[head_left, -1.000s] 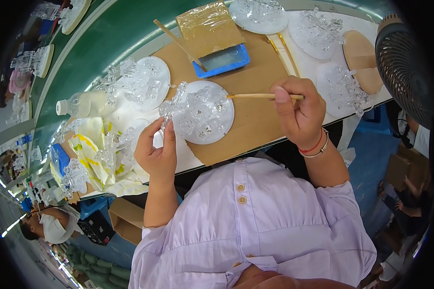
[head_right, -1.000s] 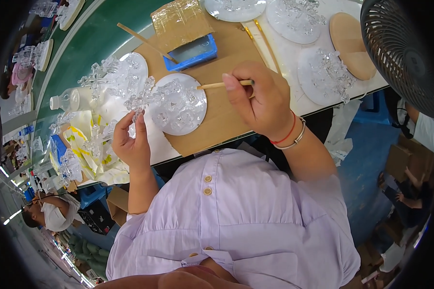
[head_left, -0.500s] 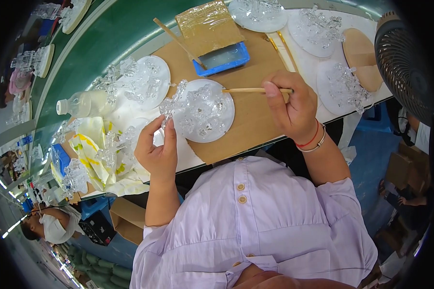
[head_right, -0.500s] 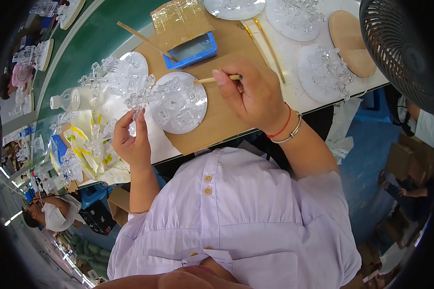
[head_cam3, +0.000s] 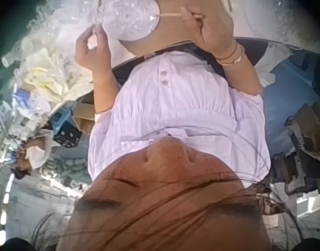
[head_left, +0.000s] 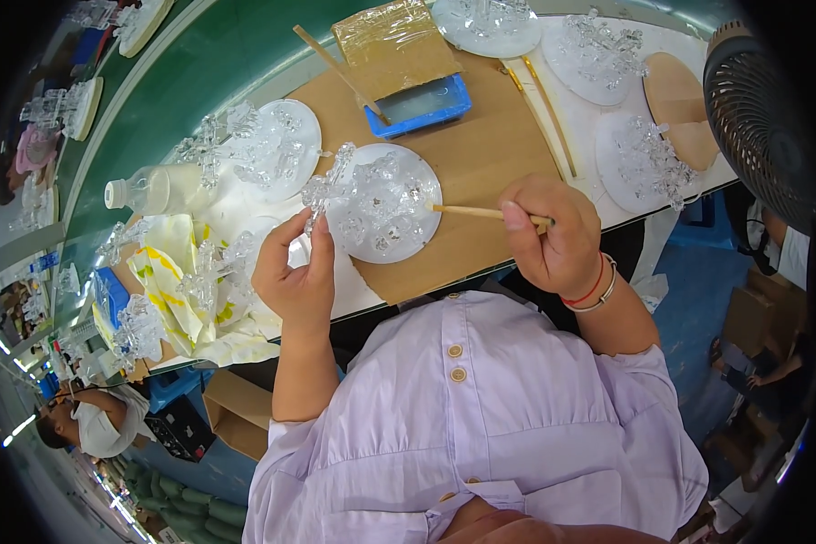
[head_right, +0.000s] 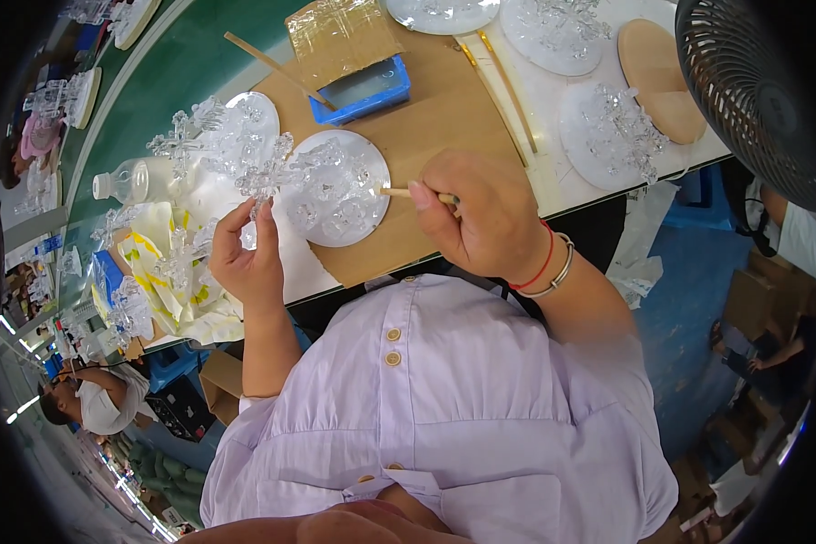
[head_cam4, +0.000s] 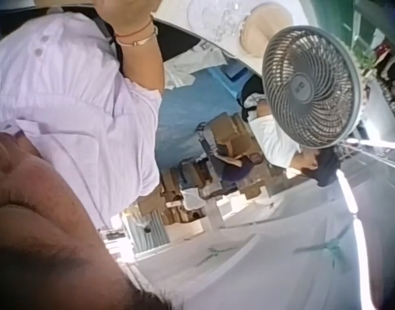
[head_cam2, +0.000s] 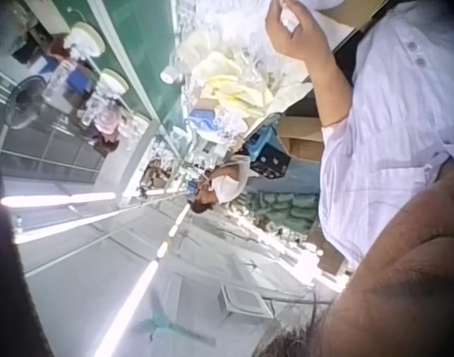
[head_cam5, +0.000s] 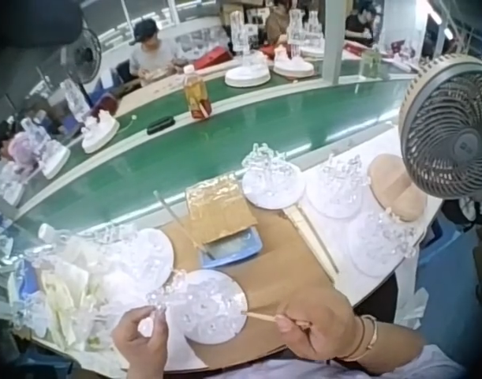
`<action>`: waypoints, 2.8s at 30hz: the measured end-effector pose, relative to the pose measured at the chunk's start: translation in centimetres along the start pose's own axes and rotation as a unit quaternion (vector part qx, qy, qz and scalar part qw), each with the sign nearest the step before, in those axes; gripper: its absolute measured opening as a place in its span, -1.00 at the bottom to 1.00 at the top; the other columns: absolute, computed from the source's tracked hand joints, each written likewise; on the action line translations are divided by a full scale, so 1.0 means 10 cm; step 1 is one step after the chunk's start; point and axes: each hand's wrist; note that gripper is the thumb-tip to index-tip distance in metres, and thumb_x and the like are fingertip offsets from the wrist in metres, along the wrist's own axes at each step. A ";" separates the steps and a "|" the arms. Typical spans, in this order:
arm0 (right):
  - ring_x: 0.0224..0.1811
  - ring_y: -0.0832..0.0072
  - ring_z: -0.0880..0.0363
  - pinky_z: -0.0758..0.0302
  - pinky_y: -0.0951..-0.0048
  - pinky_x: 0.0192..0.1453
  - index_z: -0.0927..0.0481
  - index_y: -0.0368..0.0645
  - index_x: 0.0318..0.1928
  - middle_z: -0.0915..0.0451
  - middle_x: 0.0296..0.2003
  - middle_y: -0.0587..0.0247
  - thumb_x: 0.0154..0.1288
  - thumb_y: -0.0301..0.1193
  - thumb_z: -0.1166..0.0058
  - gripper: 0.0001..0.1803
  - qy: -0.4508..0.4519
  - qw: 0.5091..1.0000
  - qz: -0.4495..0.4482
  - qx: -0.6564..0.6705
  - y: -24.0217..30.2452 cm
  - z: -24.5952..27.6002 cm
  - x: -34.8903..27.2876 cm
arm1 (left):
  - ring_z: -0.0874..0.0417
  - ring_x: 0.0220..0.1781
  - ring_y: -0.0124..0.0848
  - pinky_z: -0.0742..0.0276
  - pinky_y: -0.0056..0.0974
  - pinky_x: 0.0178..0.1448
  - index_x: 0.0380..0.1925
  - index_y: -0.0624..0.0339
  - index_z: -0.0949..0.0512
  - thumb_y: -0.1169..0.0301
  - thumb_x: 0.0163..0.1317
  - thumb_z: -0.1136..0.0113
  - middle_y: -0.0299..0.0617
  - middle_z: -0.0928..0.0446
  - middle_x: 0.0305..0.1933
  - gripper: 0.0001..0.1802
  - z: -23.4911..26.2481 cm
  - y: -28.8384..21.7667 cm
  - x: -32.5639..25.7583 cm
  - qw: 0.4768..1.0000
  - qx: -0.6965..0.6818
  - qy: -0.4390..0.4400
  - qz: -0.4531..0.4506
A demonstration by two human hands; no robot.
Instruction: Applying adhesive to small crystal or glass pieces to assemble decorative fixtures.
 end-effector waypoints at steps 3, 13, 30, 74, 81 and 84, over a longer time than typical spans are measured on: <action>-0.51 0.29 -0.54 -0.46 0.42 -0.43 -0.40 -0.29 -0.26 -0.55 -0.45 0.07 0.24 -0.66 -0.01 -0.90 -0.002 1.000 0.009 -0.009 0.03 -0.04 -0.02 | -0.66 -0.32 -0.46 -0.52 -0.43 -0.18 -0.28 0.33 -0.64 0.57 0.06 -0.38 -0.13 -0.67 -0.34 -0.81 -0.01 0.00 -0.01 1.000 -0.001 -0.002 -0.006; -0.52 0.28 -0.53 -0.45 0.40 -0.44 -0.40 -0.28 -0.25 -0.54 -0.47 0.09 0.22 -0.67 -0.01 -0.88 0.003 1.000 0.017 0.023 0.04 -0.06 -0.02 | -0.67 -0.18 -0.36 -0.54 -0.35 -0.05 -0.18 0.32 -0.62 0.54 0.07 -0.36 -0.08 -0.66 -0.21 -0.73 0.10 -0.06 0.03 0.998 0.032 0.049 -0.023; -0.54 0.35 -0.51 -0.43 0.47 -0.46 -0.39 -0.30 -0.25 -0.54 -0.46 0.08 0.27 -0.66 0.01 -0.92 -0.022 1.000 -0.006 -0.011 0.02 0.00 -0.10 | -0.67 -0.26 -0.36 -0.59 -0.35 -0.19 -0.09 0.19 -0.60 0.56 0.13 -0.30 -0.12 -0.65 -0.15 -0.70 0.23 -0.46 0.65 0.960 0.035 0.266 -0.077; -0.62 0.38 -0.37 -0.32 0.44 -0.54 -0.39 -0.26 -0.30 -0.47 -0.53 0.20 0.23 -0.62 -0.08 -0.88 -0.076 0.995 0.057 0.010 -0.04 -0.08 -0.06 | -0.61 -0.38 -0.46 -0.59 -0.40 -0.24 -0.11 0.21 -0.61 0.47 0.03 -0.43 -0.21 -0.66 -0.18 -0.62 0.46 -0.54 0.27 0.964 0.123 0.233 -0.010; -0.58 0.36 -0.41 -0.35 0.43 -0.51 -0.39 -0.27 -0.30 -0.48 -0.51 0.18 0.24 -0.63 -0.05 -0.89 -0.054 0.997 0.050 0.022 0.02 -0.03 -0.13 | -0.62 -0.38 -0.48 -0.59 -0.41 -0.24 -0.10 0.21 -0.61 0.46 0.01 -0.45 -0.20 -0.66 -0.21 -0.61 0.45 -0.52 0.26 0.967 0.120 0.224 -0.015; -0.57 0.34 -0.43 -0.37 0.43 -0.50 -0.39 -0.27 -0.29 -0.49 -0.51 0.17 0.23 -0.63 -0.06 -0.89 -0.071 0.997 0.035 0.025 -0.03 -0.04 -0.12 | -0.62 -0.40 -0.47 -0.58 -0.42 -0.24 -0.10 0.21 -0.61 0.46 0.00 -0.45 -0.19 -0.66 -0.22 -0.60 0.45 -0.52 0.26 0.968 0.104 0.227 -0.005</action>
Point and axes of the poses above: each hand's wrist, its own x-axis towards the middle knuckle, its own z-axis out of the back of the hand, y = z × x
